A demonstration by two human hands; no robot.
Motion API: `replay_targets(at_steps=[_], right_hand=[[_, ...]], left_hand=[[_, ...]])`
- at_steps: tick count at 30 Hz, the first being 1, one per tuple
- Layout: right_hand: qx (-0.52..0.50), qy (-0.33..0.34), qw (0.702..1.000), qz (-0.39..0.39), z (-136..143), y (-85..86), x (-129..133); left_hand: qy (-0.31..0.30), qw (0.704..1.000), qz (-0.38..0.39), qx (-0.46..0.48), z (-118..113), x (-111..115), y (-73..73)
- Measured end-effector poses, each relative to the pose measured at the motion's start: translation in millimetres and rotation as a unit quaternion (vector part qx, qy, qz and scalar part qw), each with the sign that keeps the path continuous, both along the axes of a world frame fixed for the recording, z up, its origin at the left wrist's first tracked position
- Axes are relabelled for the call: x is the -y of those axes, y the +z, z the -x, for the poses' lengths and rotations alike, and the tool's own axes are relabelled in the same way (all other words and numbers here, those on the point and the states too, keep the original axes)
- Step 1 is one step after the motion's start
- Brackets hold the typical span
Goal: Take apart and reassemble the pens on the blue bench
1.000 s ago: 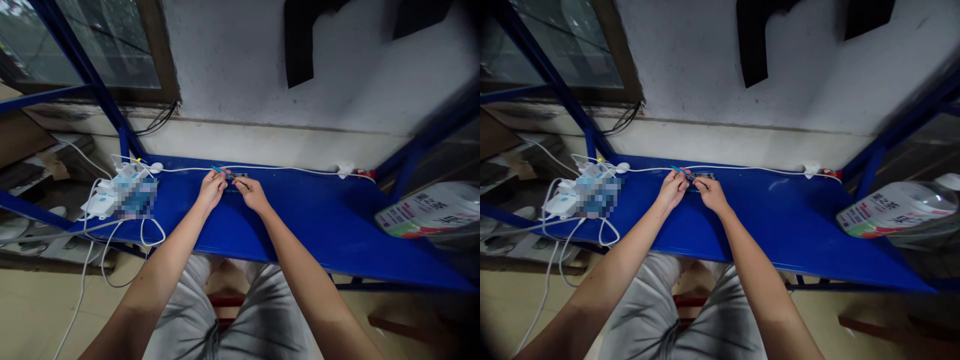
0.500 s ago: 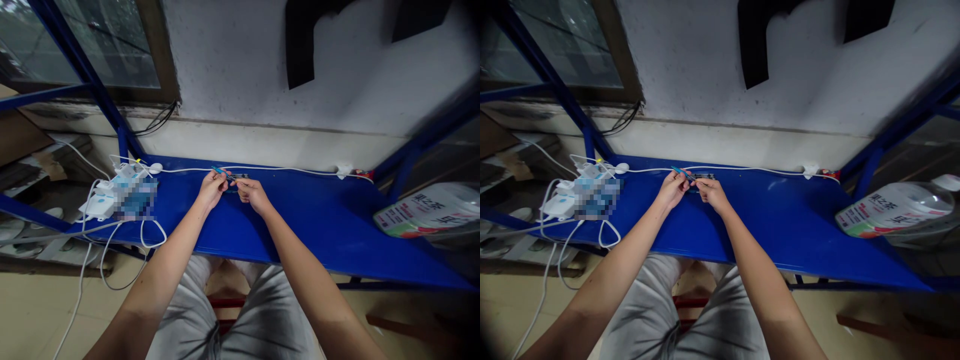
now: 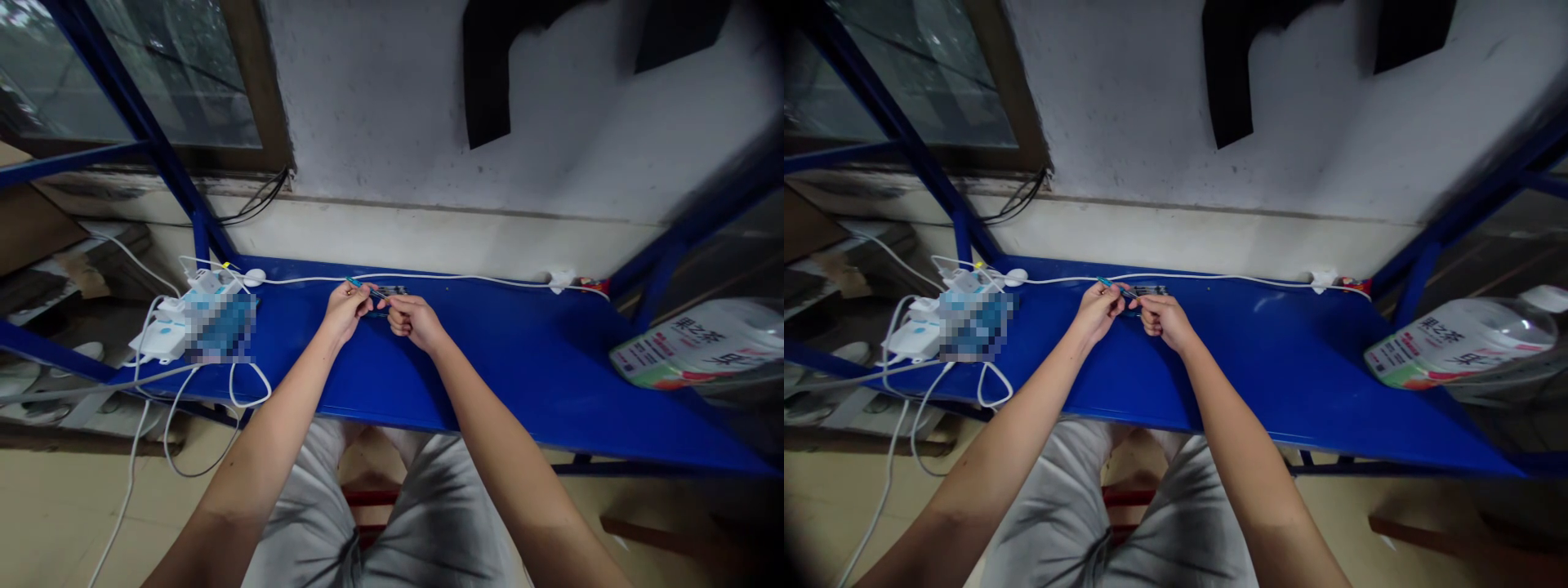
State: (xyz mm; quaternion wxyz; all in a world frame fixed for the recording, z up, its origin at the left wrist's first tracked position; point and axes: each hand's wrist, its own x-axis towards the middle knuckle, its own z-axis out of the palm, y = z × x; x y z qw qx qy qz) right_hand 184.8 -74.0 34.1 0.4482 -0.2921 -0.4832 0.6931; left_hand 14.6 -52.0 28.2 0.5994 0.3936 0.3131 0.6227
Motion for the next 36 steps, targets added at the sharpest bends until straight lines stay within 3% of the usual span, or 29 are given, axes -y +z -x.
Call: replay_targets(at_steps=[16,26,36], right_hand=[[0.032,-0.027,0.999,-0.029,-0.4,-0.5,-0.8],[0.157,-0.15,0.961,-0.173,3.4,-11.5,-7.9],[0.15,-0.167,0.959,-0.174,3.1,-10.9,-7.2]], left_hand=[[-0.003,1.0,-0.014,0.007,-2.6,3.1,3.5],[0.015,0.999,-0.014,0.03,-4.5,-1.4,-2.1],[0.001,1.0,0.01,0.009,-2.5,1.7,3.8]])
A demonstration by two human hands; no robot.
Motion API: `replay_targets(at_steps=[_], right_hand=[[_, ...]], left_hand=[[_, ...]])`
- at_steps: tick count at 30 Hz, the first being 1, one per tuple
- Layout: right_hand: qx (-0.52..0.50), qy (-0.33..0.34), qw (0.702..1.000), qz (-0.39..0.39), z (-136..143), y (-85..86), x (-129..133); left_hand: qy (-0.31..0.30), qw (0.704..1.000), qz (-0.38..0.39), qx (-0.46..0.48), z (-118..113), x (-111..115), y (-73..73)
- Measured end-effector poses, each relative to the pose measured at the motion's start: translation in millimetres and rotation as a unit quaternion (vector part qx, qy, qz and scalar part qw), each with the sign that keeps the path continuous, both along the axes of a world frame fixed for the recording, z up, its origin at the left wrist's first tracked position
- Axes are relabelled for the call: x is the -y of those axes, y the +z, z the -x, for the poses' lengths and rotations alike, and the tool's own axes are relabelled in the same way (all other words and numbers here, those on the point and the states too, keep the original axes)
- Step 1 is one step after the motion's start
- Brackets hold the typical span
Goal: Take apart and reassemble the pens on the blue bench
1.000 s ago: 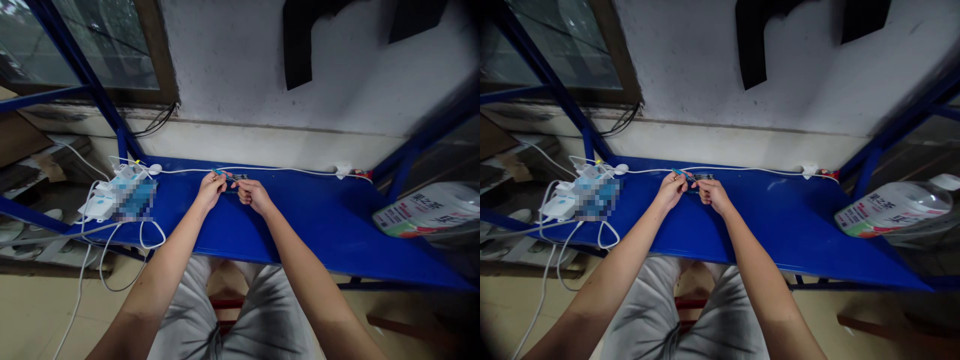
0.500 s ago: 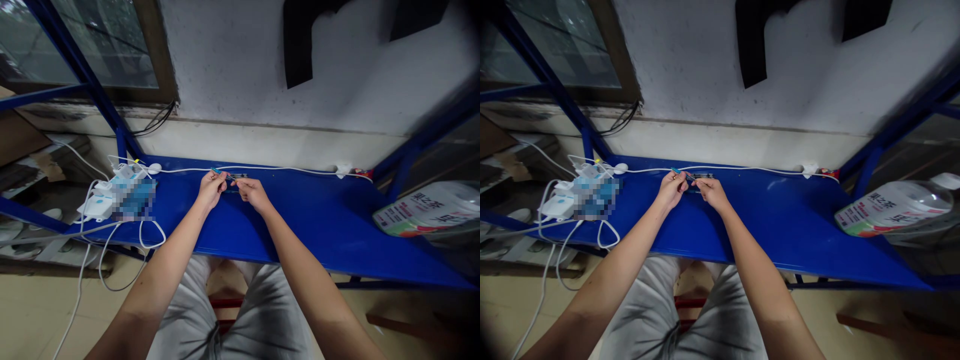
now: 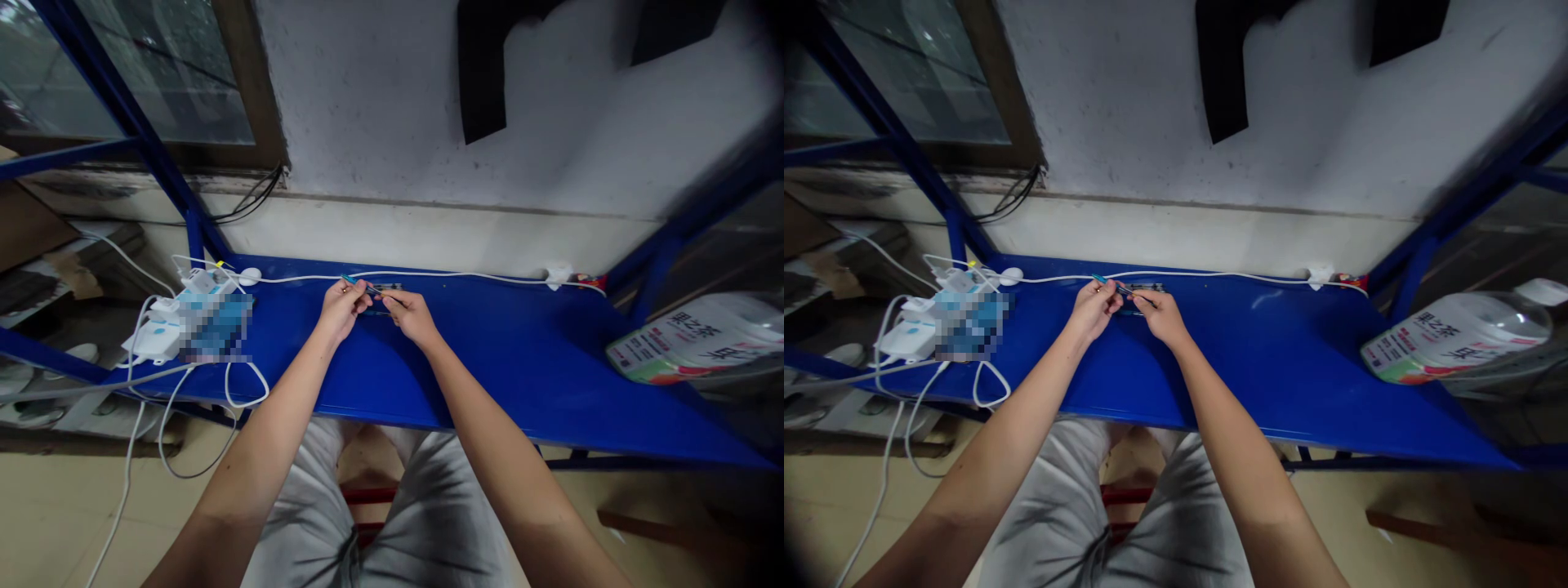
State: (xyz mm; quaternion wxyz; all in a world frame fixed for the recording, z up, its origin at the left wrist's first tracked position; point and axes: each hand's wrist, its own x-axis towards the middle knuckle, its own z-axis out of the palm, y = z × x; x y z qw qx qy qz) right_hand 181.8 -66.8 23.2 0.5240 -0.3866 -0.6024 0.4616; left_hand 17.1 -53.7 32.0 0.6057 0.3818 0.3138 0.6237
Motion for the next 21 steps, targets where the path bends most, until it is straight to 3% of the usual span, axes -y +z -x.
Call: replay_targets(at_steps=[12,21], right_hand=[[0.055,-0.029,0.995,-0.073,-1.2,-1.1,-4.5],[0.059,-0.025,0.997,-0.044,-8.4,0.1,-4.2]], left_hand=[[0.006,0.999,-0.025,-0.021,1.8,-0.7,-2.5],[-0.02,0.999,-0.034,0.0,3.3,-1.2,0.9]])
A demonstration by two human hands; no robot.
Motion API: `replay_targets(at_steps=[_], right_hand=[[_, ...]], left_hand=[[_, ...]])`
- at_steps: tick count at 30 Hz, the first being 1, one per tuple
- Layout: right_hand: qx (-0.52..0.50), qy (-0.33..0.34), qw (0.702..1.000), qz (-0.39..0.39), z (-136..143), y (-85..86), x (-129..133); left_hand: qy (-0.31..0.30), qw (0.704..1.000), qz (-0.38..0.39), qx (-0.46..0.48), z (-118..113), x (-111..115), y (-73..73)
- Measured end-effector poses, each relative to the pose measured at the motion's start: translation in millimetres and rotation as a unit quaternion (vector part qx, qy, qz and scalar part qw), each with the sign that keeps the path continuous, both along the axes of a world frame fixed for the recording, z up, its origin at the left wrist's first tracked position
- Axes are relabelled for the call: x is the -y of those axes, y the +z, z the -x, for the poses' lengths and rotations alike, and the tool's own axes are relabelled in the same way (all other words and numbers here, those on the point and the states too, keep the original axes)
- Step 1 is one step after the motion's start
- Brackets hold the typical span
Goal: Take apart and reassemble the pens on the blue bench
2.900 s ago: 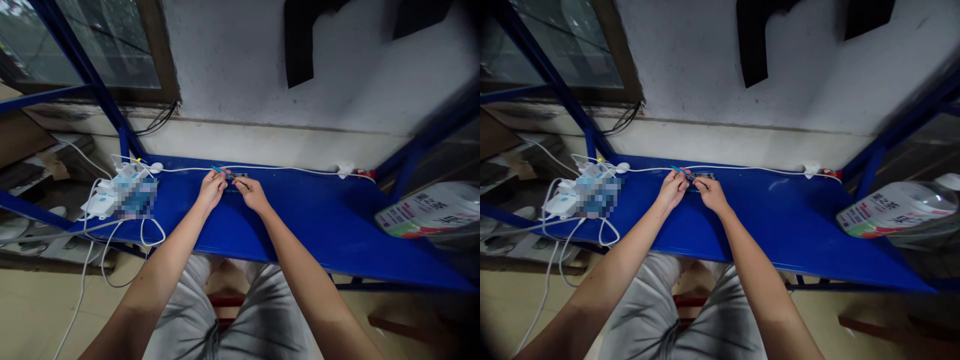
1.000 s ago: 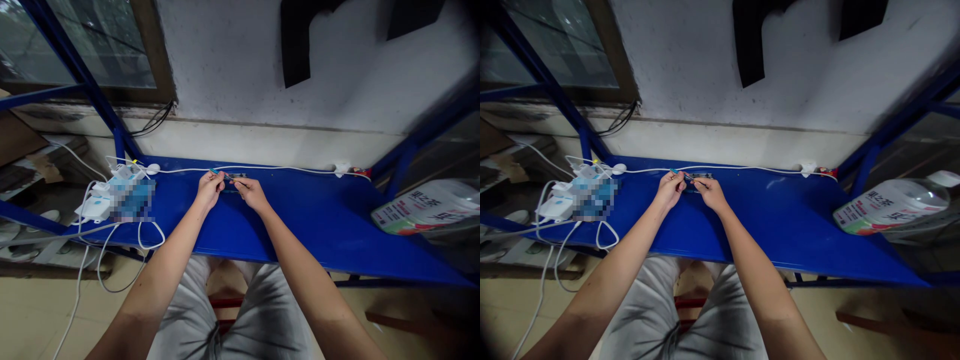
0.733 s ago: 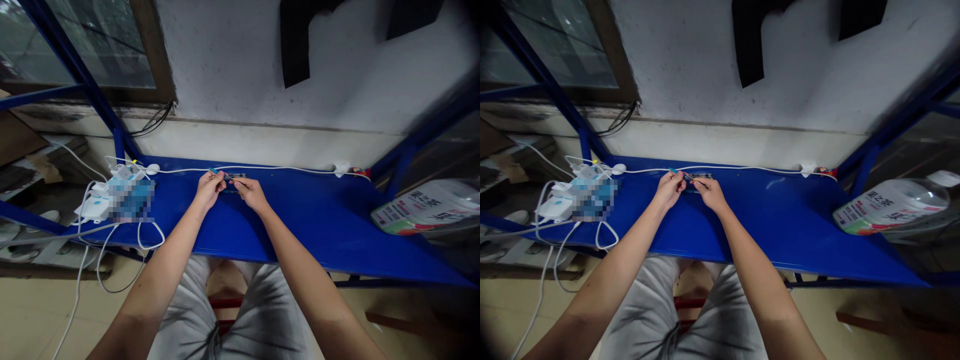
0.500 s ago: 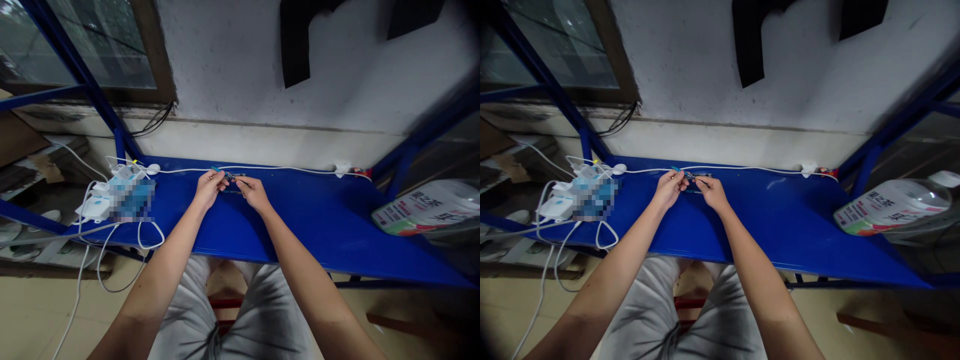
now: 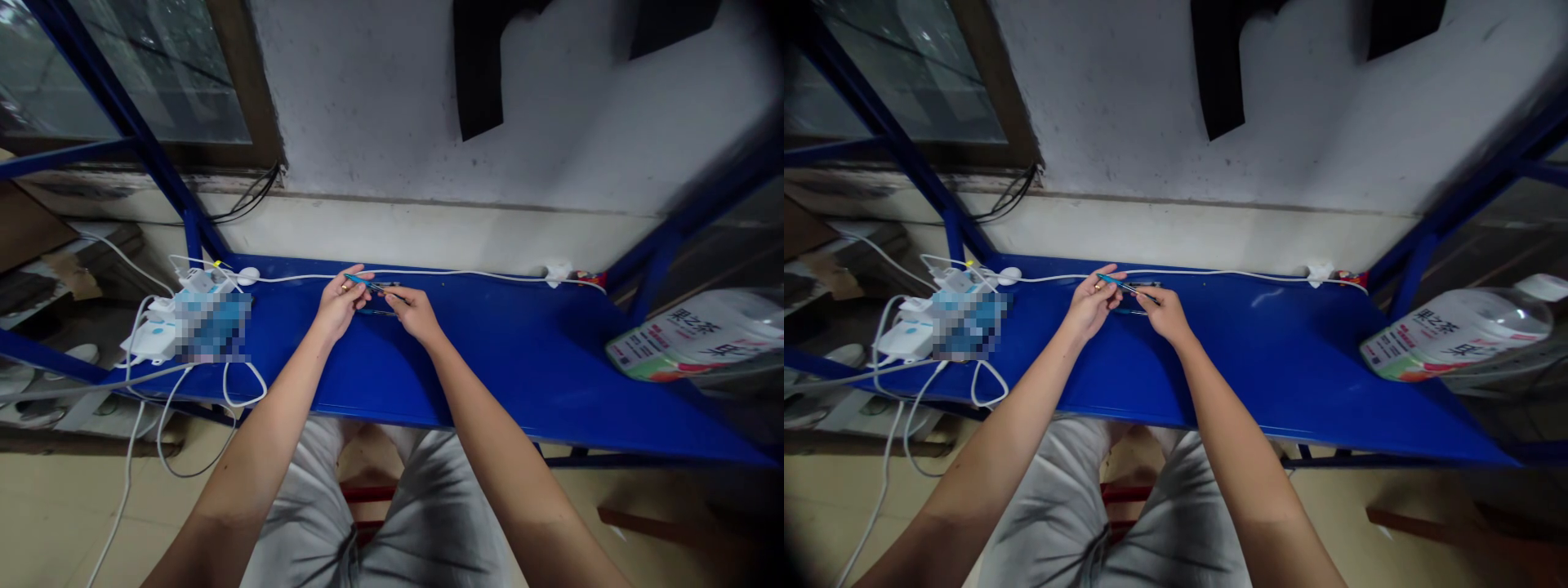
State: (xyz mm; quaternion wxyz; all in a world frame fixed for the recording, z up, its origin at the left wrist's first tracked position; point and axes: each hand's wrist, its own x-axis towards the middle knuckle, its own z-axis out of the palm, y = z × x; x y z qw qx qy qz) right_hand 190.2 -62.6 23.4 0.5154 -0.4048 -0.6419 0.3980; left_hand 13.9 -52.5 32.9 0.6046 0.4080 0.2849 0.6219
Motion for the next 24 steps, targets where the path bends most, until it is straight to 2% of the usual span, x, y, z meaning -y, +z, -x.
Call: replay_targets(at_steps=[4,6,10,15,20,24], right_hand=[[0.022,-0.001,1.0,0.004,-1.4,-1.9,-0.5],[0.028,-0.009,1.0,0.006,-2.0,-2.3,-0.9],[0.022,-0.023,0.999,0.018,-4.2,-1.4,-1.4],[0.026,-0.02,0.999,0.031,-5.3,-0.9,-2.0],[0.016,-0.021,0.999,0.024,-7.9,-1.2,-2.9],[0.024,-0.005,1.0,0.017,-9.8,-1.3,-3.7]], left_hand=[[0.057,0.998,0.008,-0.017,1.7,-4.5,-6.4],[0.045,0.999,0.012,-0.008,1.8,-4.2,-7.1],[-0.018,1.0,-0.002,-0.019,1.1,-1.1,-4.6],[0.023,0.999,0.016,-0.042,-1.2,-1.5,-6.7],[-0.021,0.999,-0.018,-0.035,-1.4,-1.5,-7.5],[0.013,0.998,0.001,-0.057,-2.4,-2.7,-9.6]])
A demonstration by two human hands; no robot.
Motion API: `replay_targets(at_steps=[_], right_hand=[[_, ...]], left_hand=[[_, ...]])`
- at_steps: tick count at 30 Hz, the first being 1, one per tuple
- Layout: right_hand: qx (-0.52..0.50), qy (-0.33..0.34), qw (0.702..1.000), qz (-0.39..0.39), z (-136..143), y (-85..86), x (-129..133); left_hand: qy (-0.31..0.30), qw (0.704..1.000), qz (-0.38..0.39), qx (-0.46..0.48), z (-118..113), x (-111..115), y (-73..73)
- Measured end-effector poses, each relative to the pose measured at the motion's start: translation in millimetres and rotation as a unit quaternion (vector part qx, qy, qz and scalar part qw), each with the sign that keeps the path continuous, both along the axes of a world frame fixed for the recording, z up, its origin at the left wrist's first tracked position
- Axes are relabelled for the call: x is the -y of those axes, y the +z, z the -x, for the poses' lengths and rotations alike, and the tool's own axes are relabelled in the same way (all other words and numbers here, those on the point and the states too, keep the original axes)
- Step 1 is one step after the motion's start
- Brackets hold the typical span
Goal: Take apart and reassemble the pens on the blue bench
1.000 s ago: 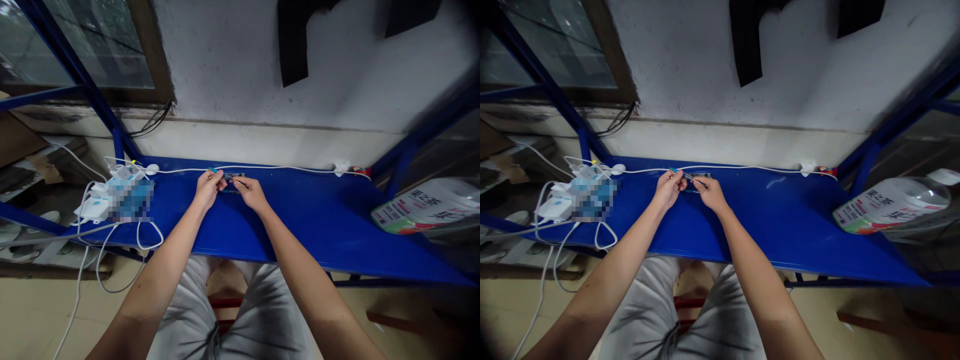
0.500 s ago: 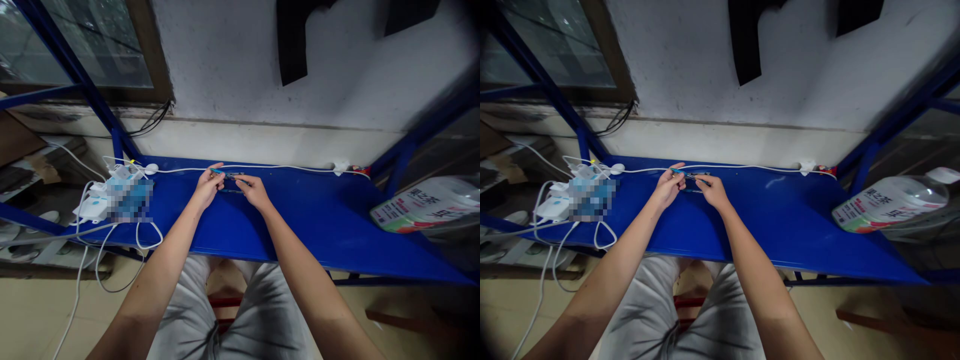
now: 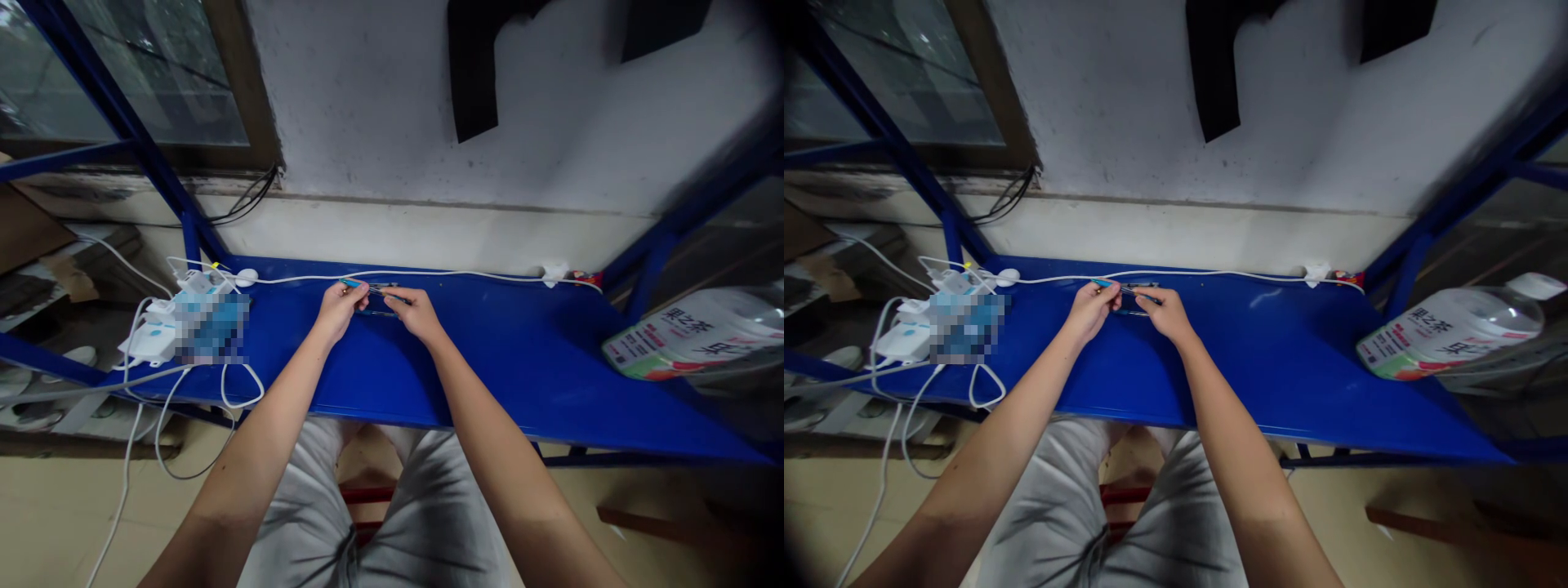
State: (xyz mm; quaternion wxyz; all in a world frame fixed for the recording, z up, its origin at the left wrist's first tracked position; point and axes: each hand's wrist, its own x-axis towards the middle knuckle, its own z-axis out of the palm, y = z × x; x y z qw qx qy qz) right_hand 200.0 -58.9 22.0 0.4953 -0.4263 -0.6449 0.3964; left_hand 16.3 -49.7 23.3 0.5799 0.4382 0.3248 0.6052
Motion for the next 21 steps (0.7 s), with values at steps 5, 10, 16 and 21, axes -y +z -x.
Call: replay_targets(at_steps=[5,10,16,21], right_hand=[[0.02,0.012,0.999,-0.036,0.8,-3.4,-1.7],[0.041,0.013,0.997,-0.066,0.5,-8.4,-3.0],[0.047,-0.007,0.996,-0.075,-1.9,-6.0,-1.8],[0.08,-0.026,0.995,-0.058,-11.6,-2.0,-3.6]], left_hand=[[0.017,0.999,0.036,-0.013,-3.3,2.3,0.7],[0.019,0.999,0.033,-0.003,-6.2,5.9,4.1],[0.069,0.993,0.076,0.053,0.9,-1.6,3.8],[0.078,0.993,0.062,0.059,7.4,-3.3,3.9]])
